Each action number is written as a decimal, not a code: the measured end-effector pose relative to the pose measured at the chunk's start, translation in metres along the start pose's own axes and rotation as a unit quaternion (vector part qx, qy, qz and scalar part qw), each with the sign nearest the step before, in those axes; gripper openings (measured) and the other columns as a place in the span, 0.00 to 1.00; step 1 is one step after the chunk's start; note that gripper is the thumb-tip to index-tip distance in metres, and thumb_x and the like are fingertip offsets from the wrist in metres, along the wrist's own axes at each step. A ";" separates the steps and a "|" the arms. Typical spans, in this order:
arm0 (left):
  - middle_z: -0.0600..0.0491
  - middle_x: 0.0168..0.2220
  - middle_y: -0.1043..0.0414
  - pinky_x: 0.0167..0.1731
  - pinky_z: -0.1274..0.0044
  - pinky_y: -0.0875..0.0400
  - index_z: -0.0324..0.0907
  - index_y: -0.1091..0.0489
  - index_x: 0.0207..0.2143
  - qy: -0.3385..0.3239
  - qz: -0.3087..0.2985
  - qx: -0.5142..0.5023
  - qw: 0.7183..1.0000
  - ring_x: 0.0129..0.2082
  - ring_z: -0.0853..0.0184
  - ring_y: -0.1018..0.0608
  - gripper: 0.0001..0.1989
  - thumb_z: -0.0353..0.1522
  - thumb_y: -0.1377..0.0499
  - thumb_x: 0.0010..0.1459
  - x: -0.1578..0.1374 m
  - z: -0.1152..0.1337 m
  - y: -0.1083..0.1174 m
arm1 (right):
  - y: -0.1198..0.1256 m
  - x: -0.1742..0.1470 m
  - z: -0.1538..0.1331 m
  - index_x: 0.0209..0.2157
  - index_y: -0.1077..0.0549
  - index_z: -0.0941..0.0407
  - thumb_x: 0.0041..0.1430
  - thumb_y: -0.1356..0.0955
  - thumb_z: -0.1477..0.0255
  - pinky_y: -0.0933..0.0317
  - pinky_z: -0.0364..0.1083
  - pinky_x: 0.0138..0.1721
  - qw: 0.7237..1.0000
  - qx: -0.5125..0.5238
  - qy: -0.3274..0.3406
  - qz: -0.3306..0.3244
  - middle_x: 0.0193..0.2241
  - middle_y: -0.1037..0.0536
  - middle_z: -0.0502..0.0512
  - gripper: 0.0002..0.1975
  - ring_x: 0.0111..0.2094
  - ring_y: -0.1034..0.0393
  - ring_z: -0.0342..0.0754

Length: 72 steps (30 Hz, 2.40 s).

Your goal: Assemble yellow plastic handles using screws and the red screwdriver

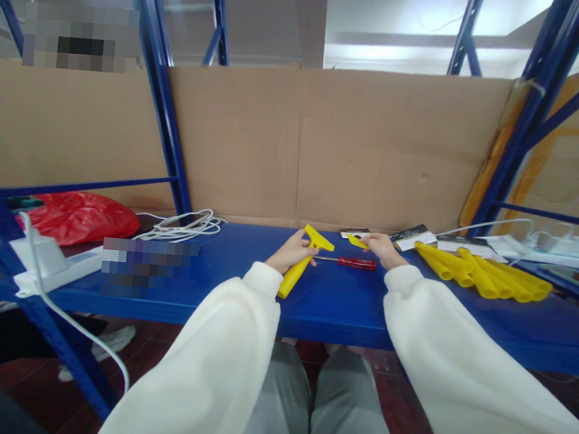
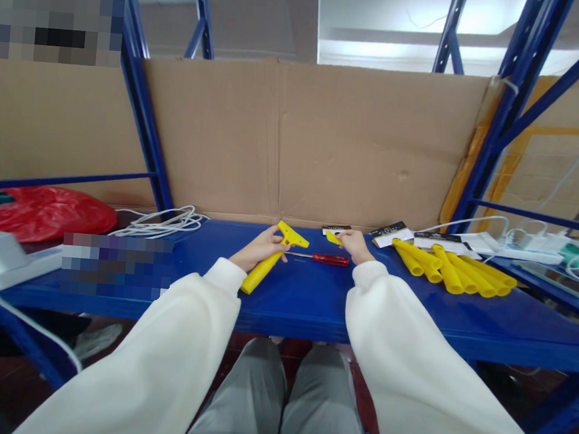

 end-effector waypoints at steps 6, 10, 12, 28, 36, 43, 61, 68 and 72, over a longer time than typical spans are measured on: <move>0.52 0.35 0.21 0.20 0.82 0.32 0.39 0.42 0.61 -0.001 0.000 0.012 1.000 0.18 0.73 0.25 0.34 0.18 0.36 0.54 0.002 -0.002 0.001 | -0.008 0.006 0.004 0.35 0.18 0.61 0.56 0.32 0.78 0.27 0.47 0.39 0.997 -0.056 0.012 -0.052 0.36 0.16 0.61 0.10 0.40 0.21 0.52; 0.54 0.33 0.22 0.19 0.83 0.32 0.40 0.40 0.60 -0.009 -0.007 0.002 1.000 0.17 0.74 0.25 0.32 0.18 0.36 0.54 0.004 -0.003 0.001 | -0.009 0.010 0.004 0.38 0.17 0.58 0.56 0.32 0.75 0.31 0.51 0.50 0.977 -0.182 0.065 -0.089 0.40 0.16 0.60 0.11 0.46 0.23 0.54; 0.56 0.31 0.23 0.19 0.83 0.32 0.40 0.40 0.59 -0.012 -0.006 -0.004 1.000 0.17 0.74 0.26 0.31 0.18 0.37 0.54 0.005 -0.004 0.001 | -0.012 0.009 0.001 0.37 0.16 0.56 0.55 0.31 0.73 0.35 0.52 0.55 0.961 -0.232 0.105 -0.111 0.42 0.16 0.57 0.10 0.49 0.24 0.55; 0.54 0.33 0.22 0.18 0.84 0.33 0.39 0.40 0.59 -0.010 -0.005 0.005 1.000 0.16 0.74 0.25 0.32 0.19 0.35 0.52 0.008 -0.008 0.003 | -0.048 0.004 0.003 0.40 0.18 0.52 0.62 0.34 0.61 0.40 0.55 0.59 0.900 -0.341 0.127 -0.242 0.48 0.17 0.57 0.14 0.55 0.28 0.60; 0.52 0.34 0.21 0.19 0.84 0.33 0.40 0.39 0.59 -0.014 -0.009 0.008 1.000 0.17 0.74 0.25 0.34 0.20 0.33 0.51 0.010 -0.010 0.004 | -0.047 0.009 0.007 0.45 0.19 0.48 0.60 0.32 0.59 0.42 0.56 0.61 0.909 -0.326 0.131 -0.225 0.51 0.19 0.56 0.16 0.59 0.31 0.62; 0.51 0.36 0.21 0.21 0.82 0.32 0.40 0.42 0.62 -0.009 -0.008 0.014 1.000 0.18 0.73 0.25 0.38 0.20 0.33 0.50 0.008 -0.008 0.004 | -0.044 0.012 0.009 0.44 0.19 0.50 0.60 0.31 0.59 0.42 0.57 0.60 0.915 -0.315 0.134 -0.215 0.51 0.19 0.58 0.15 0.58 0.30 0.64; 0.51 0.35 0.21 0.21 0.83 0.31 0.40 0.42 0.62 -0.012 -0.010 0.019 1.000 0.19 0.74 0.24 0.38 0.21 0.33 0.51 0.009 -0.009 0.004 | -0.038 0.002 0.001 0.53 0.22 0.53 0.68 0.40 0.64 0.41 0.57 0.62 0.881 -0.395 0.170 -0.198 0.59 0.25 0.60 0.20 0.60 0.31 0.60; 0.49 0.38 0.20 0.26 0.78 0.25 0.40 0.39 0.66 -0.019 -0.033 0.020 0.999 0.21 0.72 0.23 0.42 0.21 0.32 0.49 0.013 -0.010 0.002 | -0.047 -0.037 -0.043 0.59 0.28 0.57 0.69 0.39 0.66 0.37 0.53 0.60 0.888 -0.265 0.339 -0.159 0.56 0.22 0.63 0.22 0.56 0.27 0.55; 0.48 0.43 0.20 0.33 0.74 0.21 0.39 0.27 0.59 -0.055 -0.075 0.013 0.996 0.28 0.70 0.21 0.33 0.24 0.29 0.48 0.012 -0.006 -0.003 | -0.060 -0.063 -0.059 0.54 0.26 0.56 0.65 0.33 0.61 0.30 0.52 0.49 0.877 -0.188 0.393 -0.202 0.47 0.19 0.62 0.20 0.45 0.22 0.54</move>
Point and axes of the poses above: each hand's wrist, its own x-axis towards the middle knuckle, its own y-axis out of the back of the hand, z = x × y, the point moved 7 cm from there along x, towards the middle knuckle
